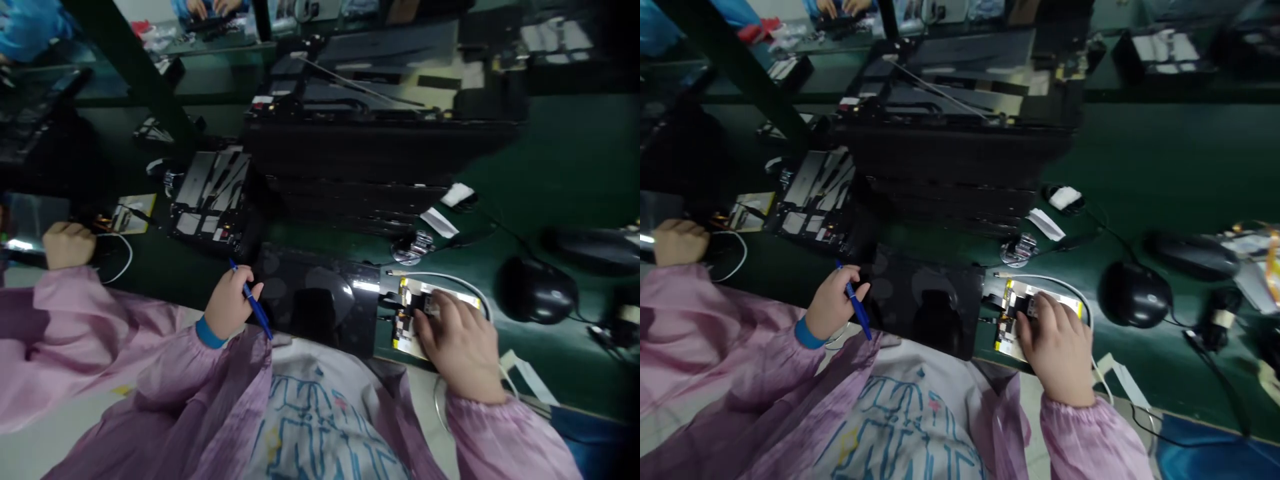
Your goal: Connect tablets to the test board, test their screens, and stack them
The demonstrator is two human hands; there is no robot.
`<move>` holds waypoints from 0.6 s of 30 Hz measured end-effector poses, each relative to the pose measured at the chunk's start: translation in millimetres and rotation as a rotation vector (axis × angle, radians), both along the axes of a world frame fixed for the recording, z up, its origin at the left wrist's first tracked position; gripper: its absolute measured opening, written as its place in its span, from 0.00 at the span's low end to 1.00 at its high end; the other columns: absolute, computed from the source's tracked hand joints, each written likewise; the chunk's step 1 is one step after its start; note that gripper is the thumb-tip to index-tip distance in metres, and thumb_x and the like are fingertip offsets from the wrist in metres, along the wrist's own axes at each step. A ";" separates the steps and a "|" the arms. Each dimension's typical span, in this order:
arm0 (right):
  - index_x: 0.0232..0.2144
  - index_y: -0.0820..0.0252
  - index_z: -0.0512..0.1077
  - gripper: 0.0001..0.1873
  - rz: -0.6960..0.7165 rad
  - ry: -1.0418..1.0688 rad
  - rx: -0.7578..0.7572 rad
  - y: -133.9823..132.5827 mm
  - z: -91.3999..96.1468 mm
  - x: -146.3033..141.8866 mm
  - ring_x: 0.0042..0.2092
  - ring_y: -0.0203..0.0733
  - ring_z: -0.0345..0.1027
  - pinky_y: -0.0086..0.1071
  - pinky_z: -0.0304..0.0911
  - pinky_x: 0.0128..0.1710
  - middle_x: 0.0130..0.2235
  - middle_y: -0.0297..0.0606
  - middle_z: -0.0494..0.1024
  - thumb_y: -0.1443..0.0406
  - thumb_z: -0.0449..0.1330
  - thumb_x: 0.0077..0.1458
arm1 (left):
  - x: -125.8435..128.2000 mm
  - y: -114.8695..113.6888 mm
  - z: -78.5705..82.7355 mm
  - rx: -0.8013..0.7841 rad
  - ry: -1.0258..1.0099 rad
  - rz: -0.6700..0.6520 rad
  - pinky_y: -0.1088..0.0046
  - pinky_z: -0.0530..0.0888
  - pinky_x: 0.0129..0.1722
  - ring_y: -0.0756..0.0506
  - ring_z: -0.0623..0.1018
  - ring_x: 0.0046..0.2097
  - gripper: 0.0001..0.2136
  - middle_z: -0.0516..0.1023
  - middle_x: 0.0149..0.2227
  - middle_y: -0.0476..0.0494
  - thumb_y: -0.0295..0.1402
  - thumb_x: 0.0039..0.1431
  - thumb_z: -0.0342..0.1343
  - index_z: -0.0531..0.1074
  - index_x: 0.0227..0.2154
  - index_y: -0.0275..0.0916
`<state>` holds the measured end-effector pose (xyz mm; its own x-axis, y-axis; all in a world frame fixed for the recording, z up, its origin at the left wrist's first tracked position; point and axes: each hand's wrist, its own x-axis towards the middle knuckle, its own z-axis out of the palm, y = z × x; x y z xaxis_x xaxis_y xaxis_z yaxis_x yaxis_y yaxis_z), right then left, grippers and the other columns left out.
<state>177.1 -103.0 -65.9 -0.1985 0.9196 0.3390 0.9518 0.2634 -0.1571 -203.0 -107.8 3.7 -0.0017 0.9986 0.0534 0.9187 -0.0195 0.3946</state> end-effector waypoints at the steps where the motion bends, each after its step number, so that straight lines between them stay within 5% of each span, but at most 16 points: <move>1: 0.51 0.67 0.67 0.23 0.004 -0.006 -0.003 0.3 -0.1 0.7 0.44 0.56 0.69 0.43 0.63 0.40 0.44 0.52 0.77 0.55 0.50 0.62 | 0.4 -1.6 -0.1 0.009 -0.014 0.005 0.63 0.73 0.46 0.41 0.75 0.45 0.04 0.74 0.41 0.40 0.32 0.58 0.52 0.62 0.32 0.41; 5: 0.51 0.69 0.67 0.27 0.001 0.052 -0.002 -7.5 9.7 -2.8 0.42 0.58 0.70 0.45 0.64 0.37 0.40 0.55 0.76 0.52 0.48 0.62 | -1.1 -7.3 -0.5 0.047 -0.069 0.027 0.65 0.73 0.44 0.43 0.75 0.42 0.03 0.74 0.42 0.40 0.31 0.58 0.52 0.62 0.32 0.41; 8: 0.42 0.63 0.69 0.22 -0.126 0.219 0.013 -27.3 24.2 -19.2 0.36 0.54 0.71 0.42 0.65 0.33 0.35 0.51 0.76 0.51 0.50 0.61 | -2.6 -11.2 -0.8 0.045 -0.110 0.028 0.66 0.73 0.42 0.44 0.75 0.40 0.03 0.75 0.40 0.41 0.30 0.57 0.52 0.62 0.31 0.41; 11: 0.34 0.57 0.67 0.17 -0.112 0.456 -0.169 -47.7 31.7 -46.2 0.28 0.46 0.71 0.37 0.65 0.26 0.29 0.42 0.75 0.50 0.54 0.59 | -2.1 -14.3 -0.7 0.054 -0.146 0.037 0.66 0.73 0.43 0.44 0.75 0.42 0.04 0.75 0.40 0.42 0.30 0.56 0.53 0.62 0.30 0.41; 14: 0.44 0.57 0.64 0.21 -0.006 0.584 -0.333 -56.2 30.4 -72.0 0.31 0.46 0.73 0.36 0.68 0.27 0.33 0.43 0.77 0.49 0.56 0.57 | -0.5 -16.0 -1.6 0.059 -0.172 0.088 0.65 0.72 0.45 0.43 0.76 0.44 0.04 0.76 0.40 0.42 0.30 0.56 0.53 0.62 0.30 0.40; 18: 0.54 0.61 0.57 0.35 -0.021 0.593 -0.325 -52.0 28.5 -88.4 0.35 0.47 0.74 0.36 0.69 0.29 0.37 0.45 0.76 0.46 0.58 0.53 | 1.0 -16.7 -8.8 0.097 -0.253 0.150 0.62 0.72 0.46 0.42 0.75 0.43 0.05 0.75 0.37 0.43 0.31 0.56 0.54 0.62 0.29 0.41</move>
